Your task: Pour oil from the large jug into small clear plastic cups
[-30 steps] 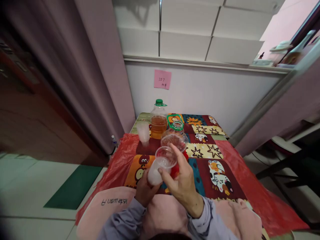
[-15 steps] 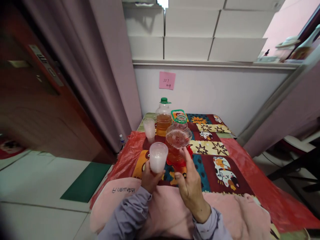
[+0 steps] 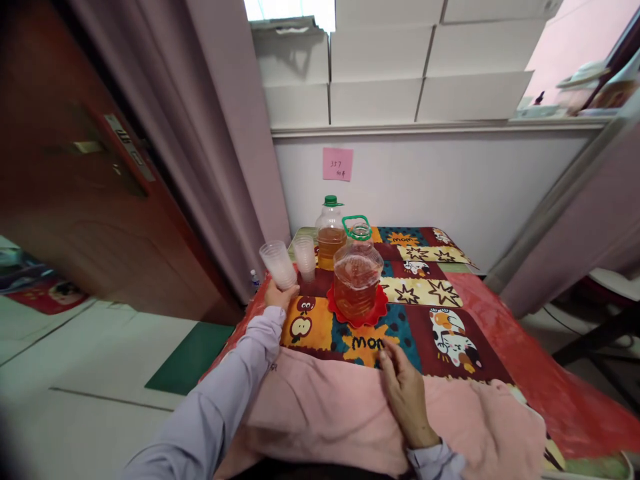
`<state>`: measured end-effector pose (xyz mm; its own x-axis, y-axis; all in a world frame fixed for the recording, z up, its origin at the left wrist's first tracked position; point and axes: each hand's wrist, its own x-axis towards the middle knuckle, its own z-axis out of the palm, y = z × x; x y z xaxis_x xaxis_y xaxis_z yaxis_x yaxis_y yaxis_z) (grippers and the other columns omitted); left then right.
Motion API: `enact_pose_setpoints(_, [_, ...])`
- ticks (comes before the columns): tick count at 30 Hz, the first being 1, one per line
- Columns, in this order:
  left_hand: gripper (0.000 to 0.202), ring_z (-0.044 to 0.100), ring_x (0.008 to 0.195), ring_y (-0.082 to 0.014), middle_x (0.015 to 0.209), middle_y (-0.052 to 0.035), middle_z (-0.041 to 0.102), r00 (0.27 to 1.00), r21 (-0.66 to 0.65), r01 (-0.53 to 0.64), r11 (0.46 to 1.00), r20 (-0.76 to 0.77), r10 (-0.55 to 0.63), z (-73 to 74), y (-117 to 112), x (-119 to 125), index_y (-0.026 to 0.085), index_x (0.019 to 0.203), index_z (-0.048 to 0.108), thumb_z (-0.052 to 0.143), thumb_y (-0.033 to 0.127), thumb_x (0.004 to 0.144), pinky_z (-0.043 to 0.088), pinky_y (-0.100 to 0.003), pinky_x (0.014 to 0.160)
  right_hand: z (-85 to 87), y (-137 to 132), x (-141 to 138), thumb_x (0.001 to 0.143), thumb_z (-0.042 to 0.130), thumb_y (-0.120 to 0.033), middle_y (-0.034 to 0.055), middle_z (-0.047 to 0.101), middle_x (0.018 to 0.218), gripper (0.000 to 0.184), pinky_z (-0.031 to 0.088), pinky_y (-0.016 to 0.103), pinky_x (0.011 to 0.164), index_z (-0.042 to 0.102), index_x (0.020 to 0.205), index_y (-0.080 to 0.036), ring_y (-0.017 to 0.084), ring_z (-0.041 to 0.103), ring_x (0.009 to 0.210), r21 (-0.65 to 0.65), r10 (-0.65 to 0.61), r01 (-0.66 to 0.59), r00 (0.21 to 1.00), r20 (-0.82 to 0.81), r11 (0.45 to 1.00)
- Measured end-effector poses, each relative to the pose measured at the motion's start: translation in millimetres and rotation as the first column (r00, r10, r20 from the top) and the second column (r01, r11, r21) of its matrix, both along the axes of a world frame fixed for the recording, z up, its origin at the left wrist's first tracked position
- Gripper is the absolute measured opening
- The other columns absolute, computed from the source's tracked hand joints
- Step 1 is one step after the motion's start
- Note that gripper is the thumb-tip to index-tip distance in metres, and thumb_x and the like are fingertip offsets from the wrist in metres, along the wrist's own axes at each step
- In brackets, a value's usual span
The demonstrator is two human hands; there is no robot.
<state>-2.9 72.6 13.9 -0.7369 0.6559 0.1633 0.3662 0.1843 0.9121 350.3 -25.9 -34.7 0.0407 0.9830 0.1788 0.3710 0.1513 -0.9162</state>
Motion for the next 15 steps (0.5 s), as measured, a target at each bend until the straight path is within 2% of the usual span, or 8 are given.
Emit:
enact_pose_setpoints(3, [0.041, 0.071, 0.112, -0.0249, 0.133, -0.0111, 0.069, 1.000, -0.052, 0.001, 0.999, 0.010, -0.001, -8.3, 10, 4, 0.018, 0.135, 0.066, 0.069, 0.042, 0.102, 0.063, -0.048, 0.094, 1.8, -2, -1, 0.096, 0.063, -0.061, 0.0125, 0.085, 0.112, 0.051, 0.069, 0.044, 0.087, 0.076, 0.126, -0.022, 0.033, 0.083, 0.103, 0.023, 0.037, -0.038, 0.999, 0.031, 0.999])
enact_pose_setpoints(9, [0.043, 0.070, 0.117, -0.0265, 0.137, -0.0119, 0.068, 1.000, -0.143, -0.025, 0.989, -0.005, 0.025, -14.1, 26, 2, 0.019, 0.137, 0.065, 0.071, 0.041, 0.101, 0.062, -0.049, 0.098, 0.7, -1, -1, 0.093, 0.066, -0.062, 0.0107, 0.086, 0.103, 0.052, 0.070, 0.039, 0.077, 0.076, 0.124, -0.021, 0.031, 0.084, 0.091, 0.025, 0.065, -0.065, 0.997, 0.031, 0.998])
enact_pose_setpoints(15, [0.043, 0.070, 0.115, -0.0261, 0.136, -0.0119, 0.068, 0.995, -0.092, -0.091, 0.992, -0.049, 0.087, -22.0, 25, 17, 0.018, 0.137, 0.065, 0.070, 0.041, 0.101, 0.062, -0.049, 0.097, -4.0, 0, 0, 0.091, 0.068, -0.065, 0.0092, 0.086, 0.100, 0.050, 0.070, 0.039, 0.074, 0.079, 0.118, -0.025, 0.032, 0.084, 0.088, 0.011, 0.076, -0.077, 0.996, 0.042, 0.997])
